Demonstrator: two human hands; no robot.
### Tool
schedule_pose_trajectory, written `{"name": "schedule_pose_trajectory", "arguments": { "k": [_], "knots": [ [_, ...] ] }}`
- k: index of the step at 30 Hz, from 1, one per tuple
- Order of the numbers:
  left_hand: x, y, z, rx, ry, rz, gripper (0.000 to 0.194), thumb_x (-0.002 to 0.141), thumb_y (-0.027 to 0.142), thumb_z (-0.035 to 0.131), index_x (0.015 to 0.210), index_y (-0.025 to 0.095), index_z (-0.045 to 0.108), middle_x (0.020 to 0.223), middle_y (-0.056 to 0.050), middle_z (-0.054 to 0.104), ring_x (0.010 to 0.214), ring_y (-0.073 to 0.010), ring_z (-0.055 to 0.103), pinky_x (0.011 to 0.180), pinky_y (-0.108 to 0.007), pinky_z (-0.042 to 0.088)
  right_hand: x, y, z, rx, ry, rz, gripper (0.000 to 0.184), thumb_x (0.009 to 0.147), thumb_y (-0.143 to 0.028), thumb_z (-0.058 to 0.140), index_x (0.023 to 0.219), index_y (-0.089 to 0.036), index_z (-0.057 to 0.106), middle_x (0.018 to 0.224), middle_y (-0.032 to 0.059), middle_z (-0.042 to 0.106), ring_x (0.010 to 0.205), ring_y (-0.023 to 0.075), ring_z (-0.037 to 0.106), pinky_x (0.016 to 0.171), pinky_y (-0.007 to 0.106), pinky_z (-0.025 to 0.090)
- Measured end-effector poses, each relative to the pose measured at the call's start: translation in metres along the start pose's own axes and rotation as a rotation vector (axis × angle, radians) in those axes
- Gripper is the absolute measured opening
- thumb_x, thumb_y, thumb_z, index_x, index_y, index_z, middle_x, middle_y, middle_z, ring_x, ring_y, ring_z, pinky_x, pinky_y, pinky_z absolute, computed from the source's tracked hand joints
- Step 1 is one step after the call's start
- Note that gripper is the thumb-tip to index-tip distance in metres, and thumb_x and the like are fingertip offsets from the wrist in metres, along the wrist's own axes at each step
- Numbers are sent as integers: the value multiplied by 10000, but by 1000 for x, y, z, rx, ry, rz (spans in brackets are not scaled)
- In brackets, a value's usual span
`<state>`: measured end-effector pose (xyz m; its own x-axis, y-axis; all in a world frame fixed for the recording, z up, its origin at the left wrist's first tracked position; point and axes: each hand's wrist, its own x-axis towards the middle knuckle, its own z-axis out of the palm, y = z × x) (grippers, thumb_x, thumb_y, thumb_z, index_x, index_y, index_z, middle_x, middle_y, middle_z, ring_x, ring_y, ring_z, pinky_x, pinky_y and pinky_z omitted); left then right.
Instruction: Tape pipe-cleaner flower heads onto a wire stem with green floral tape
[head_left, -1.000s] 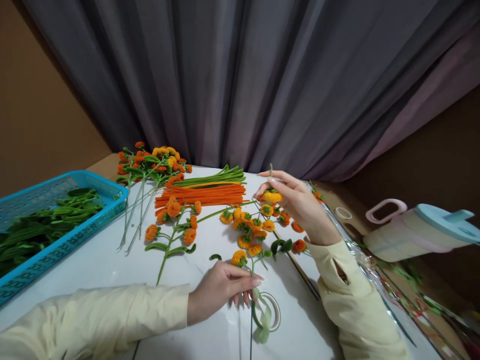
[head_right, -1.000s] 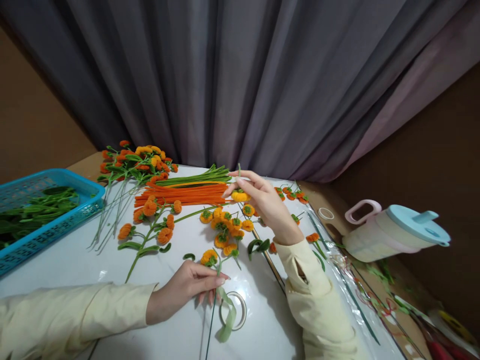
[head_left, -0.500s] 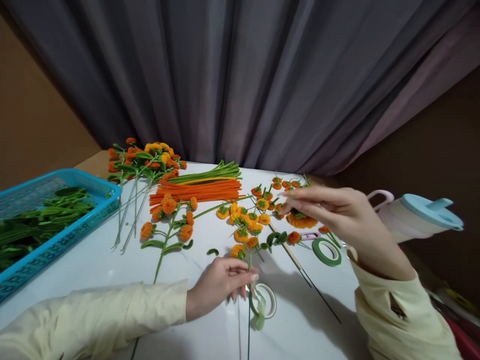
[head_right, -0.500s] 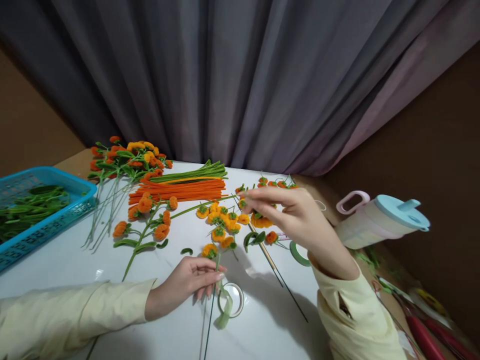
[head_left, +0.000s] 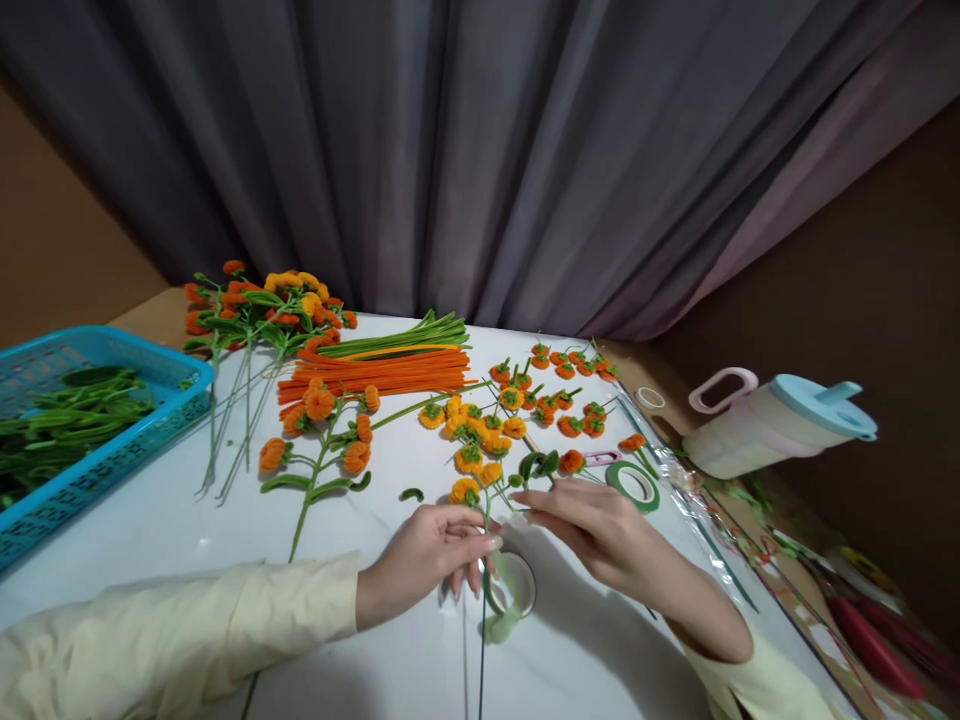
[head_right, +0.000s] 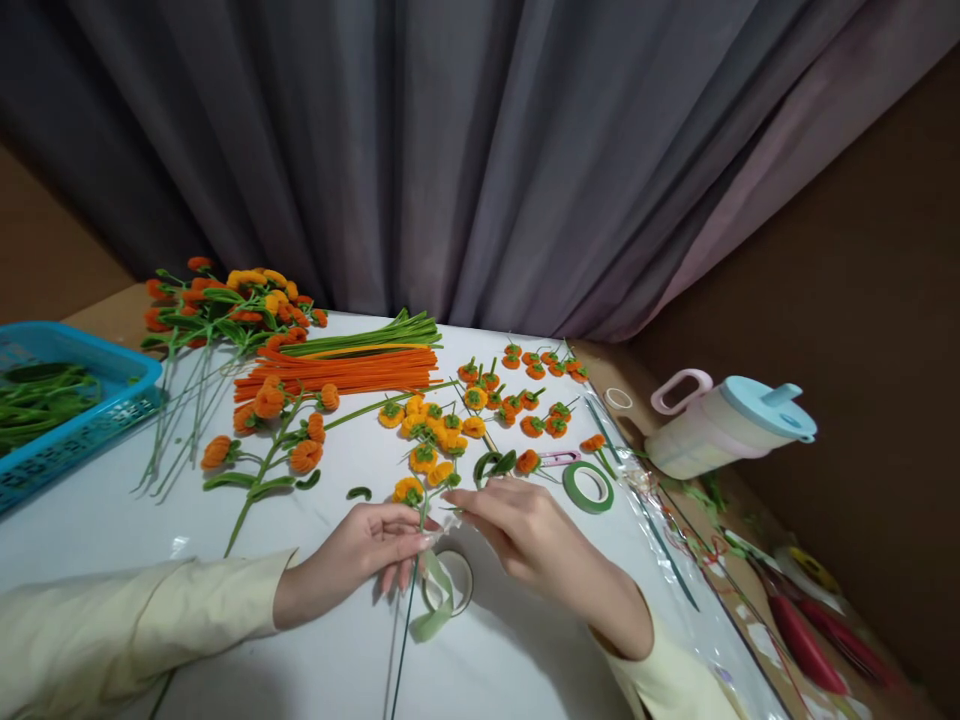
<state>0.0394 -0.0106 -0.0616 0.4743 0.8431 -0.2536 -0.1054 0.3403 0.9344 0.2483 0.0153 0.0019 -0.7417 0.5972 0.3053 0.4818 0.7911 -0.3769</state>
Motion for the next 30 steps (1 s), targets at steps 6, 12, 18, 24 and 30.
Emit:
{"name": "schedule_pose_trajectory", "arguments": {
  "k": [6,12,18,24,30],
  "knots": [
    [-2,-5,-2,8,-59,27,338,750,389,679,904,102,591,566,7,600,411,-70,481,395,-181,364,-3,5,9,17,-56,-106,325,930,-71,351,1082,-200,607,882,71,672,741,167,577,672,294,416],
    [-3,-5,-2,31,-38,18,397,723,442,700,890,97,596,531,22,570,402,-63,444,396,-185,355,-3,4,13,-77,-62,-97,332,907,-49,375,1016,-210,645,899,55,669,703,154,536,617,275,385],
    [-1,-4,-3,38,-40,-13,415,719,467,694,881,98,597,515,31,558,388,-65,441,382,-184,349,-3,4,18,-61,-95,-104,312,926,-61,352,1043,-187,613,843,48,669,696,157,527,622,273,388],
    [0,-3,-3,15,-39,-22,359,700,427,719,827,111,605,555,16,579,412,-74,466,386,-188,361,-2,2,18,-110,-126,-125,313,937,-84,337,1021,-197,617,860,47,673,677,156,528,584,278,361],
    [-1,-1,-1,45,-40,-21,364,728,481,673,708,130,577,476,38,525,387,-72,446,372,-184,343,-2,2,26,-86,-89,-153,283,953,-117,346,1017,-170,617,822,60,682,668,158,546,580,285,368]
  ]
}}
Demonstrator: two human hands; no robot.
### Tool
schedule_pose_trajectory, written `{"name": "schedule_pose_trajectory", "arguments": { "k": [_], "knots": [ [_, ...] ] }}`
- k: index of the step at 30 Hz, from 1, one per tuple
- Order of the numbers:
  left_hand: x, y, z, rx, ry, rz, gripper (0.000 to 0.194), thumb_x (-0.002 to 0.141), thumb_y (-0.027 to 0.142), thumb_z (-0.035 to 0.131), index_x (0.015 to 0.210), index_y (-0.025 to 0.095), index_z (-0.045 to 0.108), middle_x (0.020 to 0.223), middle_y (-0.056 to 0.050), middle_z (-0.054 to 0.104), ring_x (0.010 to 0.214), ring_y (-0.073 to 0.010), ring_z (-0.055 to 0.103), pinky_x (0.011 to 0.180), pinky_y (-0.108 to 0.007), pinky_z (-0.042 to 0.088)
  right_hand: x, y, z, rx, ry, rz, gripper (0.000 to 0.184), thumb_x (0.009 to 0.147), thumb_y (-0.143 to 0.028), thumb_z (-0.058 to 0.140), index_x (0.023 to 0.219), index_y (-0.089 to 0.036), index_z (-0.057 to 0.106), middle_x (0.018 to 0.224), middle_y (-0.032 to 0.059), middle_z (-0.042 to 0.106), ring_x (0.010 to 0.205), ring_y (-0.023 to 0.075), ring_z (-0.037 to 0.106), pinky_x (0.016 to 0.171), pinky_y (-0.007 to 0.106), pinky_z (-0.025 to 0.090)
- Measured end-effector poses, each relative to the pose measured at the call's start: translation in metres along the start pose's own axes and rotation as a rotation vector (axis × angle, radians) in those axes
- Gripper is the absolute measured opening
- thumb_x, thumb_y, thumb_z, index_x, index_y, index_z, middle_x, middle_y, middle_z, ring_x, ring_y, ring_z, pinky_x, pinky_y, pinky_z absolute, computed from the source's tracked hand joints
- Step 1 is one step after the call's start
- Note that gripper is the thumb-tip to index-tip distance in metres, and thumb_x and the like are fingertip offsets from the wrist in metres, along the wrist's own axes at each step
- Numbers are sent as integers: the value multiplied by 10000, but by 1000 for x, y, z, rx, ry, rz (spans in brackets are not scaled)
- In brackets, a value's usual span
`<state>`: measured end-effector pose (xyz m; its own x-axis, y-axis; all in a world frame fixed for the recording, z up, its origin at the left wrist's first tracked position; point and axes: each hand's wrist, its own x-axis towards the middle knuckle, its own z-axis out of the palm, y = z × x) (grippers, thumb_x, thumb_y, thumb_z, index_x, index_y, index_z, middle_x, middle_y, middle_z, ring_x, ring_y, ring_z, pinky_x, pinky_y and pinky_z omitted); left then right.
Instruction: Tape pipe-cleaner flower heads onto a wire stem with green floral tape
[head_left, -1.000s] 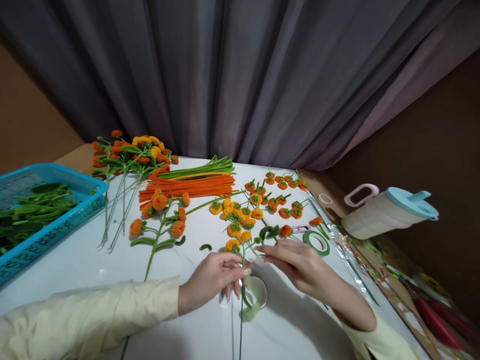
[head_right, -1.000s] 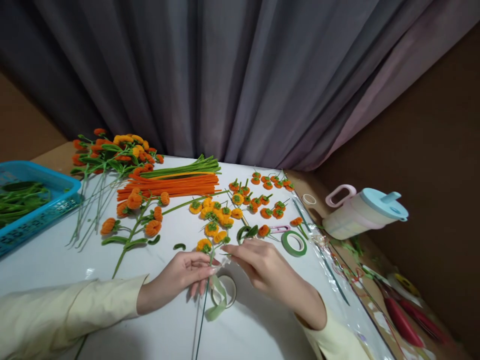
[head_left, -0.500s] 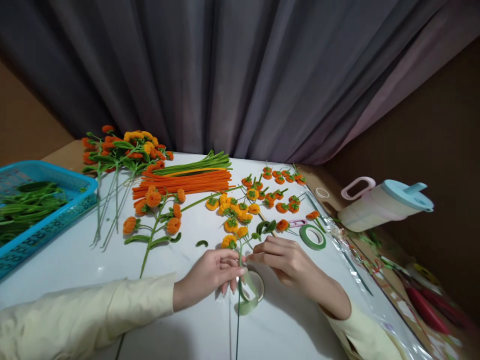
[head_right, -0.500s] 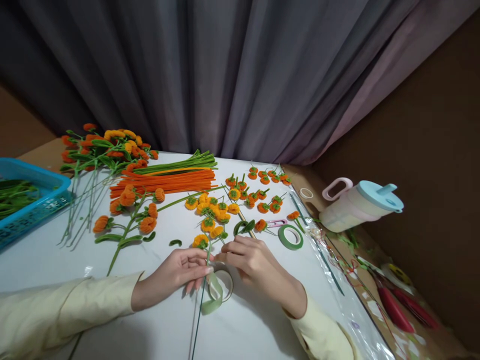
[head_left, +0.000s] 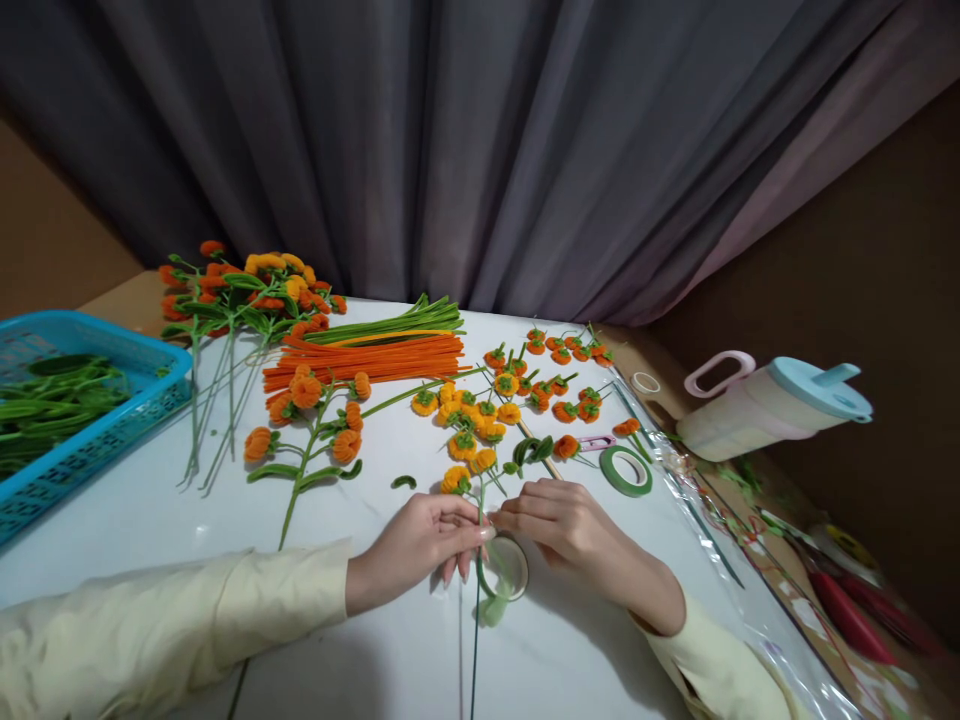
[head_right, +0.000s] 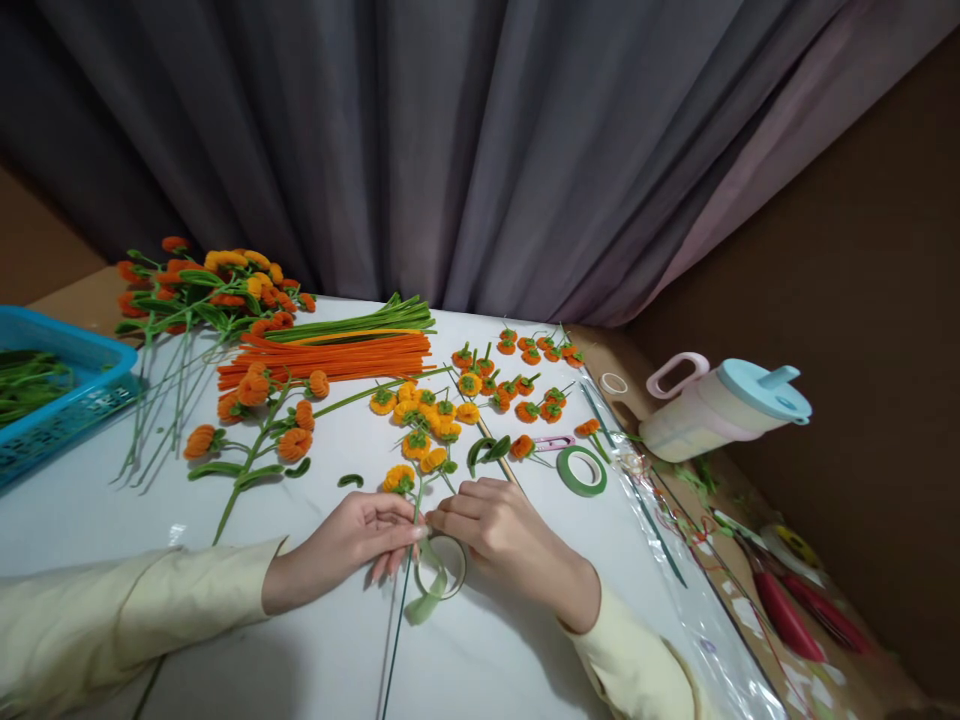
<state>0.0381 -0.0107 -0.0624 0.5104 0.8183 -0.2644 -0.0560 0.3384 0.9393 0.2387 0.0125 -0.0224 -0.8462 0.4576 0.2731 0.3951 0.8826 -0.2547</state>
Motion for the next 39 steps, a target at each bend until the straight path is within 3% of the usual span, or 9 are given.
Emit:
{"name": "schedule_pose_trajectory", "arguments": {
  "k": [10,16,21,33,39],
  "knots": [
    [0,1,0,63,28,4,343,753,466,615,708,136,538,493,23,542,386,-64,415,370,-180,303,2,-7,8,-66,31,70,206,943,-151,401,941,-152,607,636,23,592,572,151,494,538,277,310],
    [-2,5,2,59,53,-7,362,742,487,632,700,142,531,505,22,547,391,-60,401,370,-180,297,0,0,2,70,-15,222,164,942,-223,473,927,-149,618,728,55,625,682,162,536,585,251,395],
    [-2,4,3,46,55,-7,369,725,488,655,693,144,524,497,23,549,387,-59,401,369,-178,294,-1,5,0,133,-23,177,189,954,-213,455,968,-160,636,783,58,651,729,163,544,673,274,438],
    [-2,0,0,31,-6,22,373,773,491,612,710,124,581,506,14,548,391,-67,428,370,-182,310,-2,5,-6,41,-57,84,298,948,-112,380,990,-190,665,793,59,644,732,169,508,602,274,399],
    [0,-2,-1,45,8,23,403,754,523,622,708,125,577,505,14,553,373,-64,417,366,-183,308,2,-3,-3,-36,-21,68,282,971,-183,378,972,-171,660,744,61,631,717,173,508,570,272,388]
  ]
}}
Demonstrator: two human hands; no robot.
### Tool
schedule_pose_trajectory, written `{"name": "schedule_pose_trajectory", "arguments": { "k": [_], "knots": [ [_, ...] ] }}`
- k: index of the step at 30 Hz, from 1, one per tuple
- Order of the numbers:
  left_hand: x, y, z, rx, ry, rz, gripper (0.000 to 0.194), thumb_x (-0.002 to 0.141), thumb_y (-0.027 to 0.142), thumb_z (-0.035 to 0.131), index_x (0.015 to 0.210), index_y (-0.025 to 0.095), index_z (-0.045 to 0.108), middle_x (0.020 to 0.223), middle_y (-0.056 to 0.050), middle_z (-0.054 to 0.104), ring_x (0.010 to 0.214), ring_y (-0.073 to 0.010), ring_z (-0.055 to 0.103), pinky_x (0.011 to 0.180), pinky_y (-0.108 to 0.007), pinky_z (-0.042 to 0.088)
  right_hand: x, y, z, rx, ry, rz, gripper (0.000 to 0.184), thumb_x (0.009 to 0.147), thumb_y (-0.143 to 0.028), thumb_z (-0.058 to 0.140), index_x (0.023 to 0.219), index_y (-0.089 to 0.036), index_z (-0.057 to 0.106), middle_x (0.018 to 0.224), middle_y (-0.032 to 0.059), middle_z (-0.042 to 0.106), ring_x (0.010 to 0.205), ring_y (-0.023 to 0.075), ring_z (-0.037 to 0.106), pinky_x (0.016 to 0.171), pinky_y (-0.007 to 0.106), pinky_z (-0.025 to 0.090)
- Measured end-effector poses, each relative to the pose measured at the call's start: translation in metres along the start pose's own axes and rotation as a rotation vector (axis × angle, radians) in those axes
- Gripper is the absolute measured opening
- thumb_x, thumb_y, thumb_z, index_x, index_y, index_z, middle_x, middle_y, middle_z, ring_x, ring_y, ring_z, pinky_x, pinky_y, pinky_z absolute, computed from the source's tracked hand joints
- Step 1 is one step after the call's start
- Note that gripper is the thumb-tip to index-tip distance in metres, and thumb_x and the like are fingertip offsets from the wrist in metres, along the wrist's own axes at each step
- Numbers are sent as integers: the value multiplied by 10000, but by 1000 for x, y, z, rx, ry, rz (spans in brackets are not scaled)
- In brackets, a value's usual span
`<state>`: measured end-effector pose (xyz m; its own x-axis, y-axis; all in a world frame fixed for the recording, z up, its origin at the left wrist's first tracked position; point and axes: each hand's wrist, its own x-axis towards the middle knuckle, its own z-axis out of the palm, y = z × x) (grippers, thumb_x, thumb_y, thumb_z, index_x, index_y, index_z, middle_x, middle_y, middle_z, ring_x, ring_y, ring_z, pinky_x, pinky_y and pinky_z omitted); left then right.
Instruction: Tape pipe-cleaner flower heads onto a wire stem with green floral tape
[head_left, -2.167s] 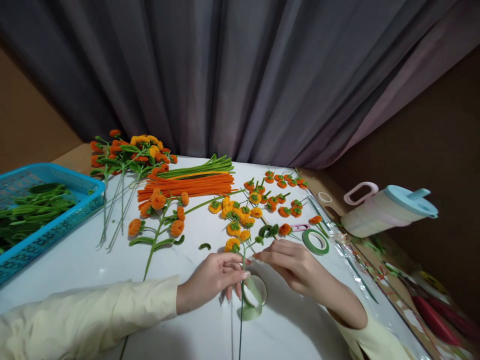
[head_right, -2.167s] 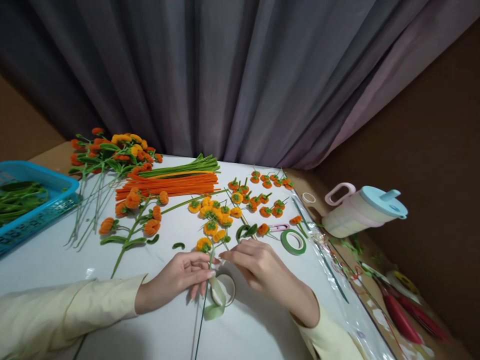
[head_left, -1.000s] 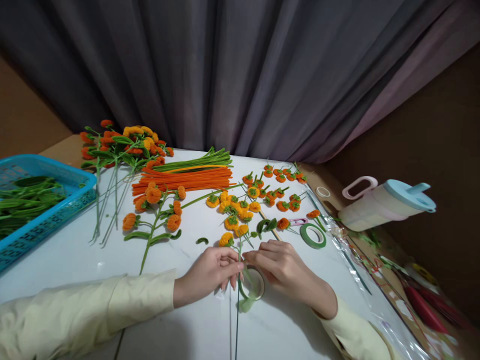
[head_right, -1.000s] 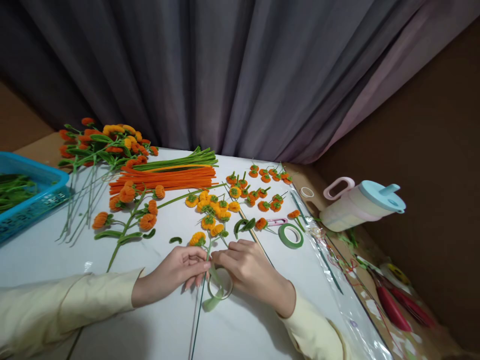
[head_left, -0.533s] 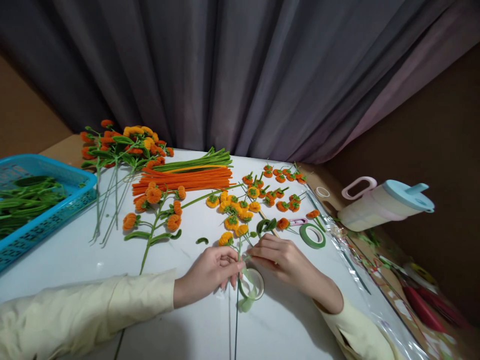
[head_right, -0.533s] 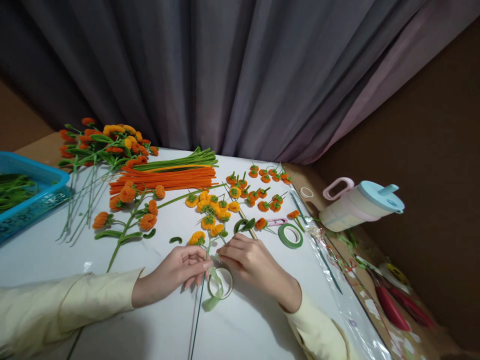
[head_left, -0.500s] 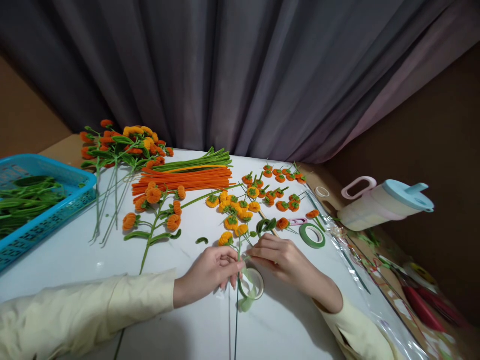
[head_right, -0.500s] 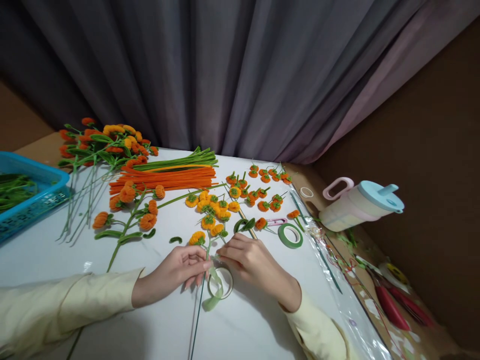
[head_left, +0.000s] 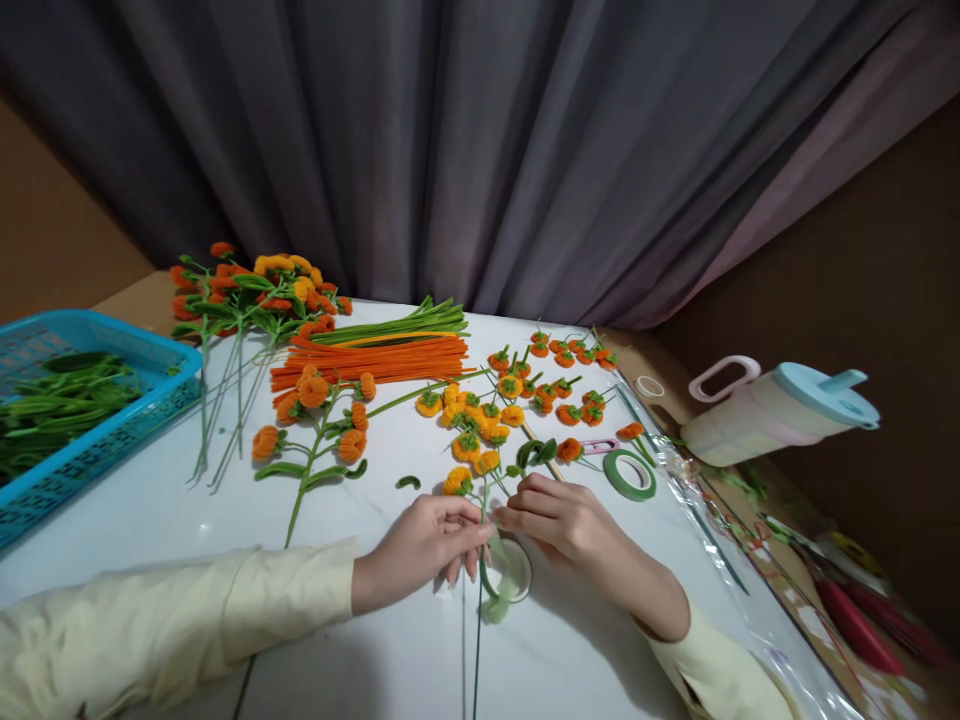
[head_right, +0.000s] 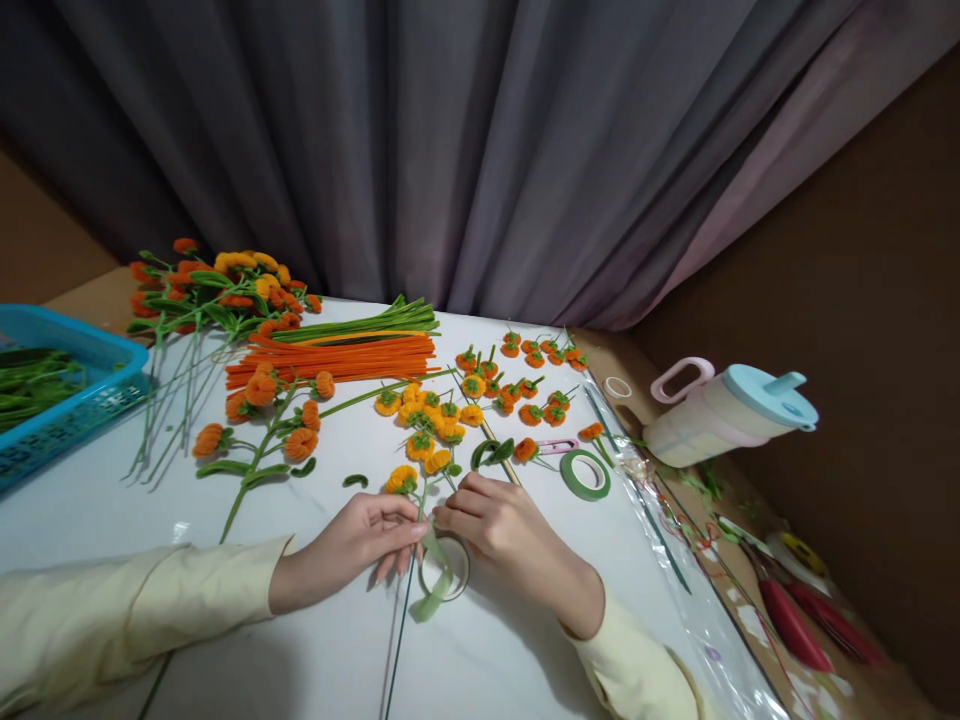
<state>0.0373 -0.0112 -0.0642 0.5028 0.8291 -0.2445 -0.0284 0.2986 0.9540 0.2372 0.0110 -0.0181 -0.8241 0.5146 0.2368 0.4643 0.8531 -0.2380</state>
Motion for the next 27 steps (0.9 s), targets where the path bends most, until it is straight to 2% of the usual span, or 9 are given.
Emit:
{"name": "schedule_pose_trajectory", "arguments": {
  "k": [4,10,13,17,22,27],
  "knots": [
    [-1,3,1,25,18,2,409,752,527,620,686,127,567,492,15,541,378,-63,409,370,-182,304,0,-2,5,-32,18,3,259,965,-195,399,964,-159,656,689,51,606,699,179,491,556,276,362],
    [-2,6,3,31,23,6,402,751,522,621,666,135,556,485,19,532,384,-63,409,375,-182,313,0,-4,10,-6,15,54,244,952,-167,411,949,-160,655,721,58,620,699,186,488,554,286,359],
    [-3,6,4,29,27,-1,401,750,528,620,681,139,547,489,18,538,386,-67,411,369,-183,308,-1,-1,11,79,55,83,214,953,-214,442,1010,-149,638,758,68,629,717,186,507,574,284,398],
    [-4,5,5,25,37,-11,401,744,532,625,700,144,535,495,20,539,392,-70,413,363,-182,301,-3,4,8,200,51,40,215,959,-211,438,1027,-152,634,799,73,630,756,178,525,655,288,439],
    [-4,7,4,27,34,-14,404,737,530,629,683,142,534,491,18,541,386,-66,406,365,-181,303,-6,4,7,125,8,26,220,954,-155,423,1014,-162,634,787,64,618,775,175,524,636,281,424],
    [-4,8,4,18,47,-11,401,745,522,623,673,133,550,495,14,545,387,-67,416,368,-185,303,-5,0,12,44,55,27,210,953,-156,427,1000,-142,632,753,65,618,762,177,532,602,270,424]
  ]
}}
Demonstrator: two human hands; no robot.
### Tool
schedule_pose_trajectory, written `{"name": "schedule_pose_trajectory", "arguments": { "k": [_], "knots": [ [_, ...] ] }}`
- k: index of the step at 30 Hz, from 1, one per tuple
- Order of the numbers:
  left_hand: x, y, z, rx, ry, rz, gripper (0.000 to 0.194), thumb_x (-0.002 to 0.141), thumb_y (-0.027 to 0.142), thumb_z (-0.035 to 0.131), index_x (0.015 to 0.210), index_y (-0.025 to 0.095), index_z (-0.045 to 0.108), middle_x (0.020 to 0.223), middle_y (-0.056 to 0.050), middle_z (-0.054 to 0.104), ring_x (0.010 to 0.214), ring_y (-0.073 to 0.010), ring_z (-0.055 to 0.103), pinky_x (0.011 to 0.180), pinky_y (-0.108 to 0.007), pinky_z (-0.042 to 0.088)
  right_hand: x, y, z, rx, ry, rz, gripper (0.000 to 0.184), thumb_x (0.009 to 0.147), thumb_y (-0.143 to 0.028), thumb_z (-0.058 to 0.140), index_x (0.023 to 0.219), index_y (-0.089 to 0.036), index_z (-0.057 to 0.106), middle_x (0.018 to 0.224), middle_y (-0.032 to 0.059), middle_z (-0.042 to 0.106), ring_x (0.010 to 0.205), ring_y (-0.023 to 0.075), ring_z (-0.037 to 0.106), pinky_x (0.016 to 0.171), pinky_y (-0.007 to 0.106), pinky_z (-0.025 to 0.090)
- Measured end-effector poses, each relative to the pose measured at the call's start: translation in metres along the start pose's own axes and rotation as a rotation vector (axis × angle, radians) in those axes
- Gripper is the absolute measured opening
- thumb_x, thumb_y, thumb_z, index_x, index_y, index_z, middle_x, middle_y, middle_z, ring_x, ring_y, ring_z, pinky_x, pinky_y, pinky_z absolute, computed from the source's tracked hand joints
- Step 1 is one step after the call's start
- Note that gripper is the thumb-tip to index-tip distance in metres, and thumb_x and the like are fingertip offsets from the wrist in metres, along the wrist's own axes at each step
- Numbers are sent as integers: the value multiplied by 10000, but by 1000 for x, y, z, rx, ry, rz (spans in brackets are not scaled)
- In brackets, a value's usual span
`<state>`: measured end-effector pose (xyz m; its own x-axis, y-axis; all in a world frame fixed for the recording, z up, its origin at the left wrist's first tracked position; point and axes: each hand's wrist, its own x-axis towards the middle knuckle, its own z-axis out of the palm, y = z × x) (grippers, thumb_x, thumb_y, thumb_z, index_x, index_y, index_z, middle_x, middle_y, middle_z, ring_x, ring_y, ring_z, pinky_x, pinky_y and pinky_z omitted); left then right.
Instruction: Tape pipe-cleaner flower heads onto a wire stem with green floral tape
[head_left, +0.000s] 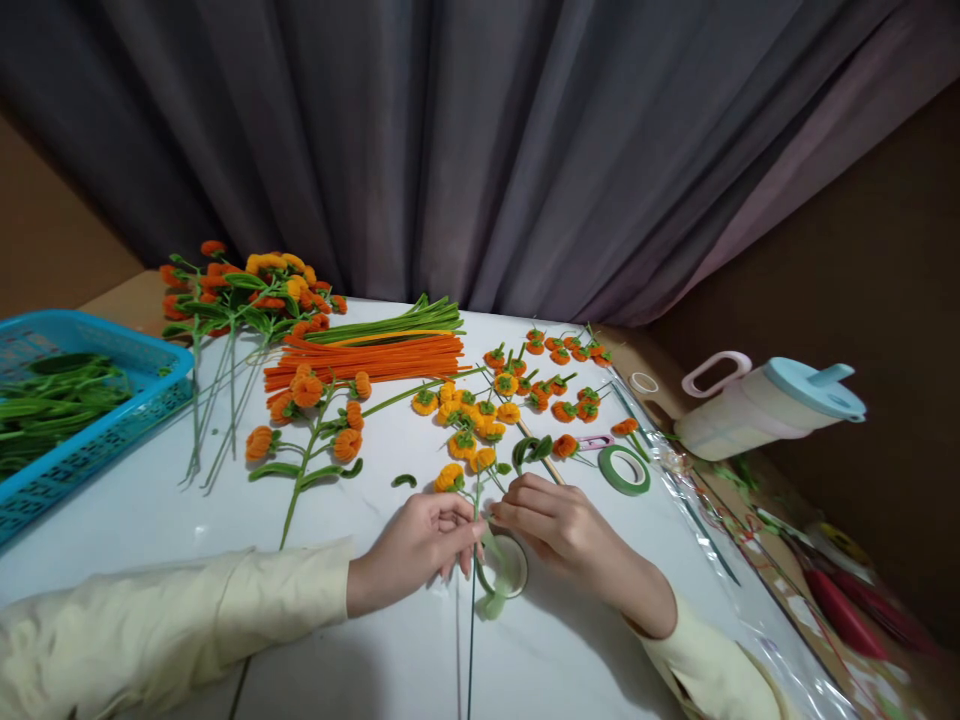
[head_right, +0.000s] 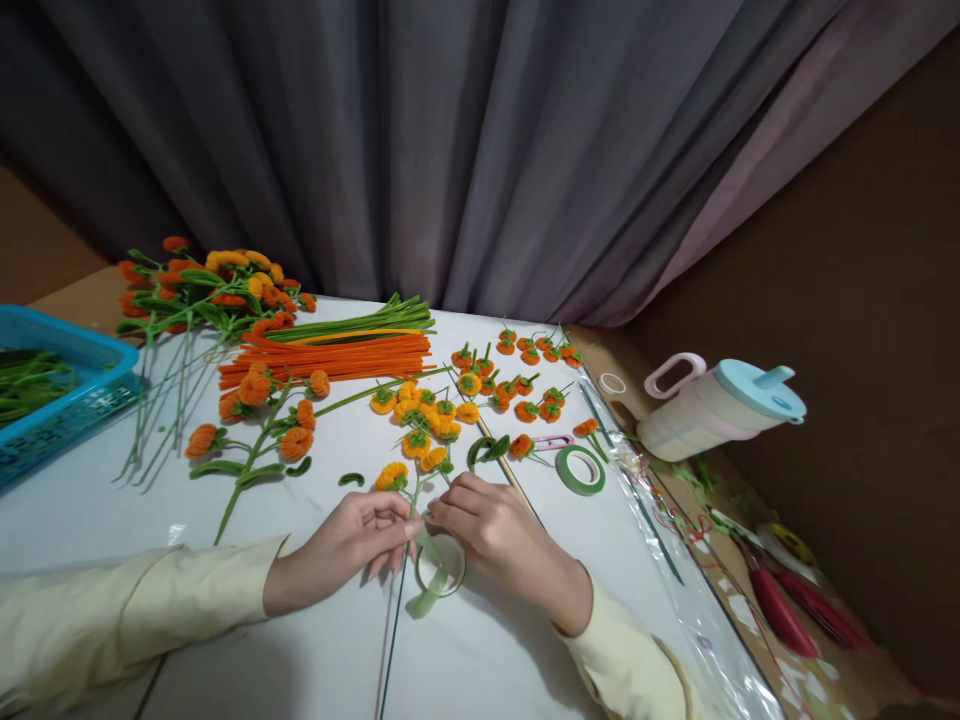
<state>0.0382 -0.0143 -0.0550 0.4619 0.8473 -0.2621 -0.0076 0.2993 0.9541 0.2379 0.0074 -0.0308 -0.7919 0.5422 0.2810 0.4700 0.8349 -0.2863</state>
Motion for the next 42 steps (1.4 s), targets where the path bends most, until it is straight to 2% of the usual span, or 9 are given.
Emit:
{"name": "schedule_pose_trajectory", "arguments": {
  "k": [8,17,22,24,31,35,42],
  "knots": [
    [-2,0,1,-1,5,7,376,744,501,631,693,144,526,501,18,551,395,-68,416,375,-185,304,1,2,-7,40,-12,-43,242,969,-196,402,1016,-139,632,778,82,622,760,177,545,631,277,455],
    [0,-4,1,-3,22,19,355,751,479,634,684,146,531,498,15,556,396,-70,416,371,-184,305,1,-1,1,56,-14,43,202,947,-171,451,1024,-146,636,762,70,618,764,184,544,614,285,451],
    [1,-6,1,-9,-7,10,369,748,501,632,717,143,547,507,18,558,389,-72,417,365,-187,305,4,1,-2,178,56,39,182,939,-195,484,1043,-147,625,846,85,645,804,185,559,691,307,481],
    [2,-5,0,-2,-21,6,383,739,513,635,713,139,555,500,19,551,389,-75,421,366,-190,310,5,1,-6,195,40,24,188,942,-167,464,1024,-155,633,870,90,646,828,184,566,707,307,486],
    [3,-4,-4,4,-99,11,385,751,501,633,683,131,552,514,15,561,384,-57,426,378,-176,322,13,-7,-24,90,-125,-97,255,943,-100,401,998,-146,646,947,113,633,910,194,569,711,299,494],
    [5,-4,-5,-19,-144,-1,387,740,499,642,666,131,551,517,16,562,368,-55,432,368,-178,322,17,-9,-28,43,-123,-120,258,959,-137,389,988,-138,645,965,121,629,937,203,565,728,308,494],
    [5,-3,-5,-16,-157,-6,349,738,461,637,645,148,514,513,25,558,376,-58,431,381,-187,322,15,-11,-26,-46,-104,-163,248,967,-156,396,945,-140,642,957,106,627,917,196,554,687,297,467]
  ]
}}
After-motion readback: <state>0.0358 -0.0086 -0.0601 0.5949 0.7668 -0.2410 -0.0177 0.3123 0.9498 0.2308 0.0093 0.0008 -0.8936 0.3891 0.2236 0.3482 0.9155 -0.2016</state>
